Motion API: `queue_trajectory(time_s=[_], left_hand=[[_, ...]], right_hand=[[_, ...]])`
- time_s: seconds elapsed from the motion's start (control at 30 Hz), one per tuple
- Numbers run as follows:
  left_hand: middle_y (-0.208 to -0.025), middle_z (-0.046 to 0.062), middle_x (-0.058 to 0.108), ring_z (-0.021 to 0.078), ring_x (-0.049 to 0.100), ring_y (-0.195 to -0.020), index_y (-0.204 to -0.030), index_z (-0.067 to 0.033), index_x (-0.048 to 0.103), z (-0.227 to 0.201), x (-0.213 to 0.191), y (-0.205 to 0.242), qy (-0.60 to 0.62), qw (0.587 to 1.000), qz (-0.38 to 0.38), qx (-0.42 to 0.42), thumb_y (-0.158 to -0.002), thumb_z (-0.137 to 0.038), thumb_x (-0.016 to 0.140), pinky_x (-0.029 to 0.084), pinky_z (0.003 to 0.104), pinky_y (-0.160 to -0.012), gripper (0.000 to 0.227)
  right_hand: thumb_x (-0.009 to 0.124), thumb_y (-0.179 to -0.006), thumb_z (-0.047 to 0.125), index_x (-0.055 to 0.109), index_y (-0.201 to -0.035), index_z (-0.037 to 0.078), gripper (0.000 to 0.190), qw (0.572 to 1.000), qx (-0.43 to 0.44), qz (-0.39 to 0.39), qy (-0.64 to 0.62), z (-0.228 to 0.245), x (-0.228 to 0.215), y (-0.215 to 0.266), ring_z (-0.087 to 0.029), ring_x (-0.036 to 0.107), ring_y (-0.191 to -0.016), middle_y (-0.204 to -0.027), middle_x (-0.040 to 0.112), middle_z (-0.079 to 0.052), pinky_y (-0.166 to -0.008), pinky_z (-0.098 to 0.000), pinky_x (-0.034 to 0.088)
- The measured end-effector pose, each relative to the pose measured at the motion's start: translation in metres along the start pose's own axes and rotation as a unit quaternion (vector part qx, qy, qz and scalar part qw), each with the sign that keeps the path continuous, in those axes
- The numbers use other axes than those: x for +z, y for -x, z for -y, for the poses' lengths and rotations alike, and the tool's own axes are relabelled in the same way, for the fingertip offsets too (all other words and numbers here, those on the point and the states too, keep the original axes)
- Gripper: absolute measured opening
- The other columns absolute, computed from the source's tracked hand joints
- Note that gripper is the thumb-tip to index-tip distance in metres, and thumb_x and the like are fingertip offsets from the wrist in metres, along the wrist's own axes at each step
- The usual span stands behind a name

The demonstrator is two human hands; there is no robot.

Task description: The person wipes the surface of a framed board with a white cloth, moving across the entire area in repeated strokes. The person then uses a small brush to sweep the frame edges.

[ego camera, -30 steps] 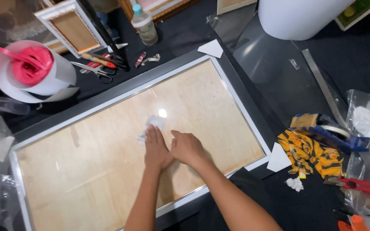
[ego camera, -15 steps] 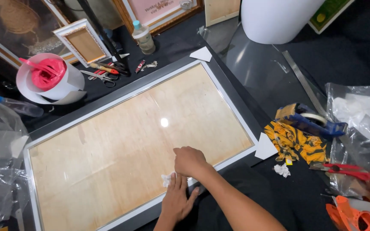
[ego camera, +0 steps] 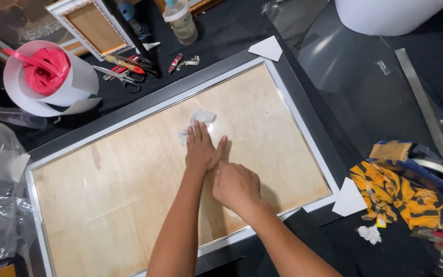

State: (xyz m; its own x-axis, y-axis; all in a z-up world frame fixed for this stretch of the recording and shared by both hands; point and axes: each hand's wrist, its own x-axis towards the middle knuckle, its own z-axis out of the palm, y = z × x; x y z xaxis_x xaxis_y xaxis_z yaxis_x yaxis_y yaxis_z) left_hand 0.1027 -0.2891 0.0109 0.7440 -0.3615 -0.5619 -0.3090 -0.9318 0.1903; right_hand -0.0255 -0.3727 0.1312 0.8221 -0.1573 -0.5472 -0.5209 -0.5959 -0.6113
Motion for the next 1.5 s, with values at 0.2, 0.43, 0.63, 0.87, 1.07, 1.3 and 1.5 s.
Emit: queue_trajectory(time_s=[0.2, 0.43, 0.63, 0.87, 1.07, 1.3, 1.5], left_hand=[[-0.174, 0.014, 0.002, 0.0356, 0.002, -0.160, -0.166, -0.0081, 0.009, 0.001, -0.043, -0.051, 0.005, 0.999, -0.034, -0.026, -0.088, -0.092, 0.012, 0.010, 0.047, -0.130, 0.115], [-0.173, 0.019, 0.002, 0.0382, 0.001, -0.159, -0.166, -0.0044, 0.008, -0.002, 0.008, -0.008, -0.024, 0.999, -0.031, 0.004, -0.090, -0.090, 0.019, 0.012, 0.048, -0.130, 0.115], [-0.171, 0.022, 0.012, 0.0482, -0.001, -0.157, -0.164, -0.0017, 0.016, -0.040, 0.044, 0.149, -0.083, 0.988, 0.034, 0.125, -0.091, -0.065, 0.039, 0.011, 0.051, -0.129, 0.099], [-0.169, 0.020, 0.016, 0.0447, 0.008, -0.155, -0.156, 0.0002, 0.032, 0.002, 0.159, 0.209, -0.039, 0.944, -0.151, 0.290, -0.102, -0.069, 0.041, 0.016, 0.057, -0.121, 0.088], [-0.169, 0.024, -0.010, 0.0458, -0.012, -0.155, -0.165, -0.0127, 0.005, -0.002, 0.151, 0.203, -0.068, 0.975, 0.002, 0.211, -0.104, -0.067, 0.026, 0.001, 0.056, -0.124, 0.084], [-0.168, 0.031, 0.009, 0.0458, 0.010, -0.157, -0.160, 0.0049, 0.019, -0.061, 0.106, 0.140, -0.051, 0.984, -0.079, 0.153, -0.101, -0.071, 0.034, 0.013, 0.053, -0.127, 0.097], [-0.168, 0.031, 0.015, 0.0446, 0.018, -0.156, -0.158, 0.0080, 0.024, -0.070, 0.049, 0.022, -0.060, 0.977, -0.151, 0.136, -0.093, -0.082, 0.037, 0.020, 0.053, -0.127, 0.111]], right_hand=[[0.040, -0.092, 0.020, 0.068, -0.125, -0.006, 0.051, 0.999, 0.013, 0.007, -0.036, 0.002, 0.003, -0.013, -0.051, 0.069, -0.104, -0.104, 0.073, -0.028, -0.085, -0.0651, 0.053], [0.042, -0.093, 0.026, 0.072, -0.117, -0.002, 0.047, 0.998, 0.020, -0.038, -0.051, -0.003, -0.008, -0.016, -0.052, 0.068, -0.108, -0.106, 0.074, -0.027, -0.087, -0.0677, 0.052], [0.045, -0.094, 0.025, 0.068, -0.131, 0.002, 0.049, 0.994, 0.007, -0.091, -0.062, -0.017, -0.006, -0.017, -0.045, 0.068, -0.115, -0.118, 0.073, -0.024, -0.091, -0.0589, 0.055], [0.052, -0.095, 0.045, 0.050, -0.149, 0.015, 0.063, 0.978, 0.054, -0.174, -0.104, -0.084, -0.046, -0.022, -0.036, 0.036, -0.147, -0.163, 0.031, -0.013, -0.118, -0.0469, 0.033], [0.038, -0.103, 0.051, 0.024, -0.163, 0.017, 0.070, 0.958, 0.099, -0.267, 0.034, -0.205, -0.074, -0.018, -0.041, 0.003, -0.157, -0.171, -0.002, -0.018, -0.123, -0.0571, 0.013], [0.016, -0.112, 0.046, 0.023, -0.166, 0.018, 0.062, 0.963, 0.069, -0.217, 0.145, -0.249, -0.071, -0.001, -0.042, 0.006, -0.159, -0.172, 0.014, -0.022, -0.127, -0.0589, 0.001], [0.013, -0.111, 0.050, 0.021, -0.166, 0.022, 0.063, 0.963, 0.056, -0.210, 0.157, -0.274, -0.069, -0.017, -0.043, 0.002, -0.158, -0.172, 0.012, -0.022, -0.123, -0.0602, -0.003]])
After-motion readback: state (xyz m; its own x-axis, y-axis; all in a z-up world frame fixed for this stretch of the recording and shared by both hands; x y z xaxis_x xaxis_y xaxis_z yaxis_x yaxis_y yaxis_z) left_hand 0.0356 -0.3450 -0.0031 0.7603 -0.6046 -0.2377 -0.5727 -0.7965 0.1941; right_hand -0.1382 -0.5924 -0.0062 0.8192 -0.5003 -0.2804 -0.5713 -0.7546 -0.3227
